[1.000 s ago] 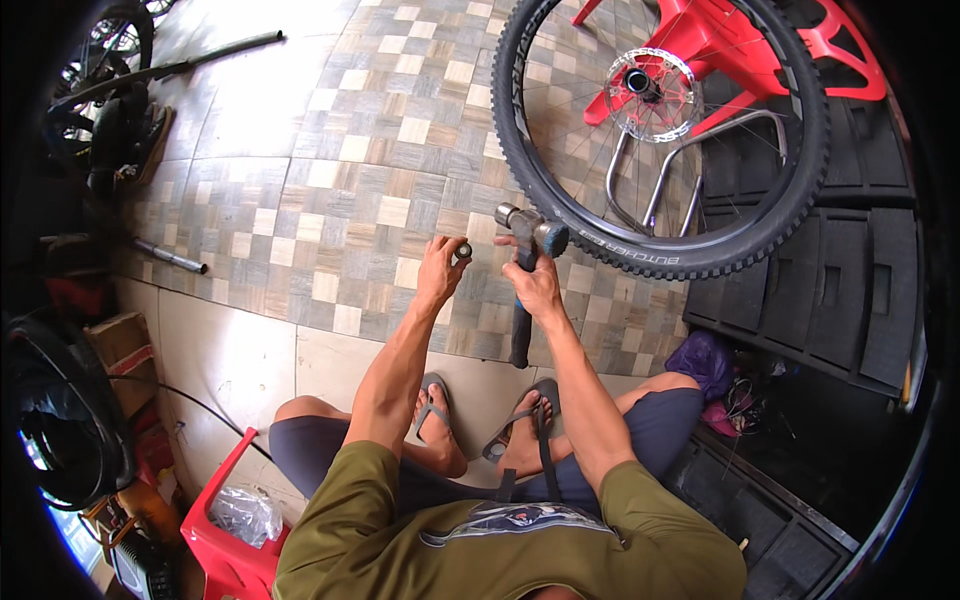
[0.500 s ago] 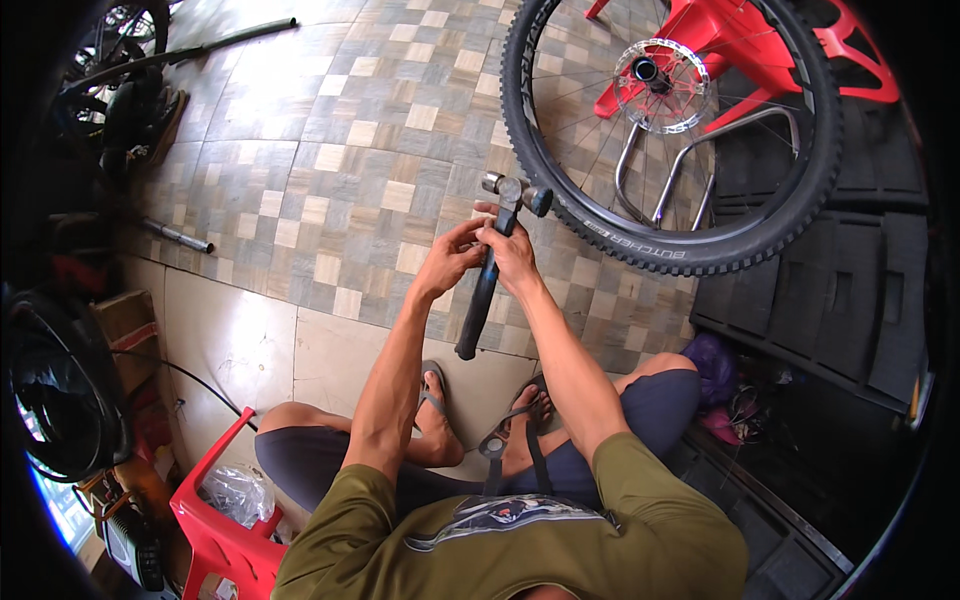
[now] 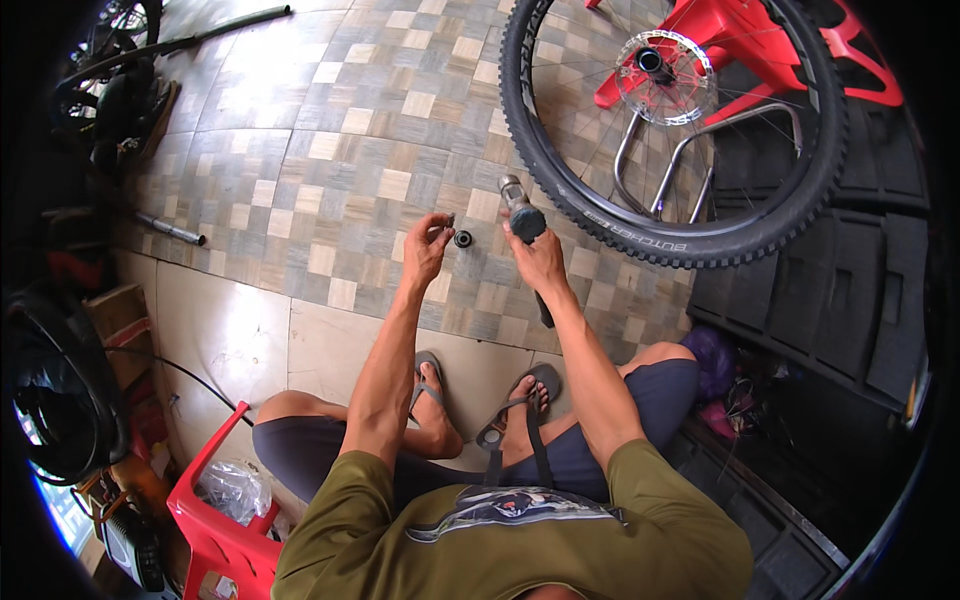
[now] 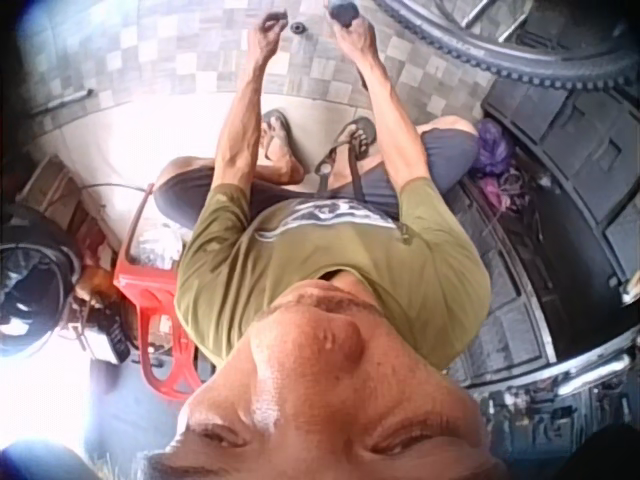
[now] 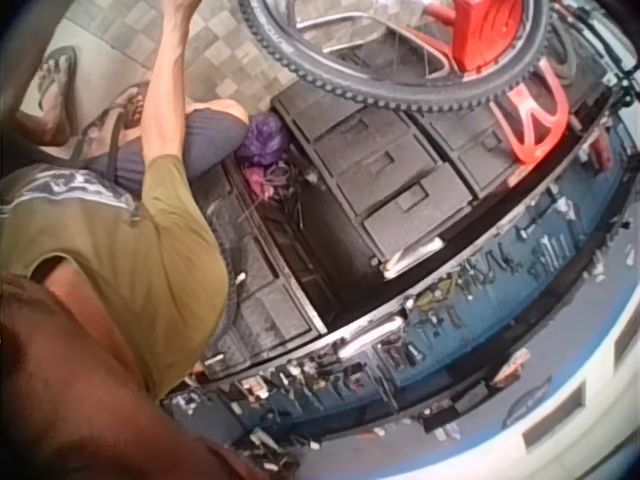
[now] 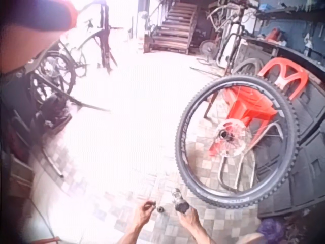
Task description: The person cleans a bicycle hub with a brush and applies lubricant from a tube. They then insert the hub into a bicycle wheel and tighten it with a tool.
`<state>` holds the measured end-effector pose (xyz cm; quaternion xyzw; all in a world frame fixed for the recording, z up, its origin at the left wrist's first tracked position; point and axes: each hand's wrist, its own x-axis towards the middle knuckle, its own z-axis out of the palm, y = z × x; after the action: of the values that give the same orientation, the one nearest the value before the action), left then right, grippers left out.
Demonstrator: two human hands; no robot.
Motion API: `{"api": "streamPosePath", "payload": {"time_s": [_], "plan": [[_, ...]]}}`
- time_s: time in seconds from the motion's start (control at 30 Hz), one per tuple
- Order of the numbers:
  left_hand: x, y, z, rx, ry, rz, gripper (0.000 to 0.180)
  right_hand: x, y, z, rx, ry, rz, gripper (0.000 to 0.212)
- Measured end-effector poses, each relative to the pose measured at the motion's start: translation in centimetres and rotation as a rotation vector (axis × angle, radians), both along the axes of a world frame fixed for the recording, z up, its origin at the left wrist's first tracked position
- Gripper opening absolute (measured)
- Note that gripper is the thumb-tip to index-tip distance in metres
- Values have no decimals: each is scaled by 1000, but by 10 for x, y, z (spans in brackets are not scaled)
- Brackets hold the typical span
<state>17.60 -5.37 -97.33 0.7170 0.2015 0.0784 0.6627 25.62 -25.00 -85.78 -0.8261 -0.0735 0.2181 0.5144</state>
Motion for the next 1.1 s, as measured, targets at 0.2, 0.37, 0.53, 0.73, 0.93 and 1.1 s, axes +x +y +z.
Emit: {"api": "streamPosePath", "payload": {"time_s": [0.2,0.37,0.53,0.73,0.93,1.1], "plan": [[-10,-20,-11,42,24,9,21,-17,-23,-16,-94,-26,25,31],[-9,-26,-3,172,40,-38,23,-26,-28,-20,-152,24,14,32],[-8,-25,0,255,86,-96,20,-27,-29,-19,-121,0,2,33],[-7,-25,-2,343,122,-156,21,-29,-24,-10,-83,-55,31,32],[-7,-28,-1,385,116,-165,22,-30,-22,-12,-70,-77,56,32],[-8,-29,-1,424,101,-167,23,-31,-21,-11,-101,-59,96,31]]}}
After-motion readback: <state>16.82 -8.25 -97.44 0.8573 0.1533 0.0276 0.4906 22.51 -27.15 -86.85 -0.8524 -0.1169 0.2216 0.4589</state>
